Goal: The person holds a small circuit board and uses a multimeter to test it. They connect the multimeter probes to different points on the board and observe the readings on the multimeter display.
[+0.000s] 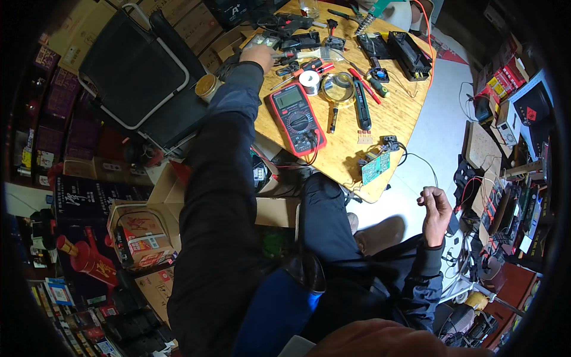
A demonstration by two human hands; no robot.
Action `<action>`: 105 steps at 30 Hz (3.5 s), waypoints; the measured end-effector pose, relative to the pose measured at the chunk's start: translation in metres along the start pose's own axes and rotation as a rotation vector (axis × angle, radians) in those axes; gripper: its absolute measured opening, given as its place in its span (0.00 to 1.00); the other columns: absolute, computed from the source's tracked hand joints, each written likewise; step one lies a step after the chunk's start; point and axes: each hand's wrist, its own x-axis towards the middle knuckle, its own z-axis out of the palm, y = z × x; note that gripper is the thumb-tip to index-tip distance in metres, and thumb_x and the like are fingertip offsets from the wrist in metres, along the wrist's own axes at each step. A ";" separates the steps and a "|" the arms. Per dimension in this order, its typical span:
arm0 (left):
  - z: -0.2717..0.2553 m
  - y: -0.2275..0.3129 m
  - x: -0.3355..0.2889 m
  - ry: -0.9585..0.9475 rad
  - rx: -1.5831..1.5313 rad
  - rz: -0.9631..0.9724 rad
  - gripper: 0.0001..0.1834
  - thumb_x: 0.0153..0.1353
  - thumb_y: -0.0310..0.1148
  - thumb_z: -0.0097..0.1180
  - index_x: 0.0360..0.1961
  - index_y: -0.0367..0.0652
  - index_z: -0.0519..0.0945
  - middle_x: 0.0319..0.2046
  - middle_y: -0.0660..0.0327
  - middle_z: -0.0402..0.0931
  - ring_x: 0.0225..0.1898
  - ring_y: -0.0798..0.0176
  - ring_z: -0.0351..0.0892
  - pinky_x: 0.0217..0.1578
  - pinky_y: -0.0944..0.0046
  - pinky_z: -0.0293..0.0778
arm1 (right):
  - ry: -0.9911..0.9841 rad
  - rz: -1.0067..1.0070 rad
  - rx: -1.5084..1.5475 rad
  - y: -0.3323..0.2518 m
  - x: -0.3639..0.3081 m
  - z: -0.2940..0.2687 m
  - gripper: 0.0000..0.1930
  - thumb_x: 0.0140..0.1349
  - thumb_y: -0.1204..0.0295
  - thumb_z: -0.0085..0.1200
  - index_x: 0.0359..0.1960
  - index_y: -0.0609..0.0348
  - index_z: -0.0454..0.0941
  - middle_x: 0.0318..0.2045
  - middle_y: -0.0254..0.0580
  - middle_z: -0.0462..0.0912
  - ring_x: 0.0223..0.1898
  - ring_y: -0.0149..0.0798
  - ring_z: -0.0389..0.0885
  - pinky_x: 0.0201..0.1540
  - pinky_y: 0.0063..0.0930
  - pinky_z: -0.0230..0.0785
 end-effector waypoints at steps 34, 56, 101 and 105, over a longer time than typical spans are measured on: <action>-0.055 0.288 -0.407 -0.646 -2.147 -0.139 0.28 0.77 0.39 0.41 0.72 0.41 0.53 0.46 0.53 0.78 0.37 0.61 0.84 0.37 0.66 0.82 | -0.359 -0.496 -0.359 -0.041 -0.102 0.042 0.21 0.53 0.83 0.60 0.51 0.61 0.78 0.42 0.48 0.84 0.42 0.47 0.83 0.46 0.34 0.75; -0.037 0.264 -0.375 -0.931 -2.205 -0.079 0.29 0.77 0.45 0.31 0.70 0.38 0.62 0.41 0.34 0.80 0.26 0.54 0.84 0.25 0.67 0.76 | -0.270 -0.630 -0.271 -0.040 -0.071 0.043 0.16 0.53 0.83 0.64 0.44 0.62 0.77 0.37 0.46 0.82 0.40 0.48 0.82 0.44 0.35 0.74; 0.016 0.230 -0.304 0.199 -1.743 -0.016 0.16 0.60 0.24 0.53 0.47 0.47 0.85 0.50 0.58 0.78 0.55 0.56 0.76 0.55 0.58 0.73 | -0.347 -0.537 -0.394 0.049 0.037 0.092 0.49 0.56 0.50 0.64 0.73 0.59 0.53 0.64 0.58 0.69 0.65 0.53 0.69 0.66 0.40 0.63; 0.014 0.224 -0.306 0.161 -1.798 -0.038 0.15 0.60 0.24 0.54 0.46 0.48 0.85 0.50 0.58 0.78 0.55 0.56 0.76 0.55 0.58 0.73 | -0.468 -0.516 -0.363 0.046 0.045 0.098 0.53 0.51 0.48 0.69 0.73 0.60 0.53 0.66 0.59 0.67 0.66 0.52 0.68 0.68 0.38 0.62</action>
